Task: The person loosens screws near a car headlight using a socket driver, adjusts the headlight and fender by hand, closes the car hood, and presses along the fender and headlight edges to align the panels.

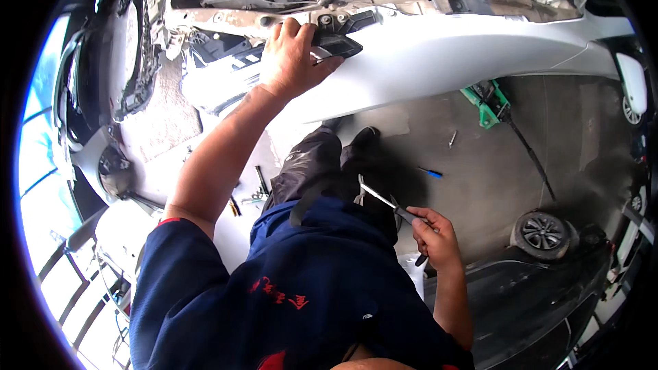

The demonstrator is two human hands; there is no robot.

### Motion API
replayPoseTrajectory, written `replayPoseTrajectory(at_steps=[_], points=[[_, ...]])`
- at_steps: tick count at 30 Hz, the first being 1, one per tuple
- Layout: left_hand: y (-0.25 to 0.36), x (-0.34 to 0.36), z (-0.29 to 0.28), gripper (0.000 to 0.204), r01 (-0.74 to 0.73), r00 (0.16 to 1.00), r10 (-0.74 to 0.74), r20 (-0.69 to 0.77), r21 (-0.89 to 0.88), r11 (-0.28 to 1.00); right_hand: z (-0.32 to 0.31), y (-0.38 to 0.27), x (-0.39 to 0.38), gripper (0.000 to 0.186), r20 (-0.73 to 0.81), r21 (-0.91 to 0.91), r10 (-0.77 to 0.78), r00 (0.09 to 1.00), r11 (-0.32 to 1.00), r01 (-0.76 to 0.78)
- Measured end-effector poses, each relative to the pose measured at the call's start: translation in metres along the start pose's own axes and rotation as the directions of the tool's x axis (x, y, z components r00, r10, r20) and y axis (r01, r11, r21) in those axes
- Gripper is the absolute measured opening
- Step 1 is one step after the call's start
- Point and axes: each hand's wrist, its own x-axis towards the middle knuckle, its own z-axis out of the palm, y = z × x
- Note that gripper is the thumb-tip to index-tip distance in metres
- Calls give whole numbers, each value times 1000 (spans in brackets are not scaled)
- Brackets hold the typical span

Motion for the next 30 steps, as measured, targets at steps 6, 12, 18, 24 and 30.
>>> replayPoseTrajectory(at_steps=[6, 12, 18, 24, 30], points=[[1, 1, -4, 72, -72, 997, 72, -13, 37, 997, 13, 43, 12, 30, -194, 160, 68, 979, 986, -37], [-31, -1, -16, 91, -336, 940, 328, 94, 80, 939, 54, 81, 29, 25, -466, 242, 147, 872, 970, -34], [-81, 16, -50, 88, -457, 851, 454, 262, -55, 888, 119, 124, 53, 28, -568, 291, 135, 812, 956, 45], [-126, -11, -42, 97, -512, 829, 536, 159, -170, 842, 204, 146, 63, 35, -604, 400, 181, 776, 911, 99], [-127, -15, -38, 95, -517, 840, 533, 104, -147, 843, 254, 192, 51, 34, -631, 412, 242, 737, 910, 54]])
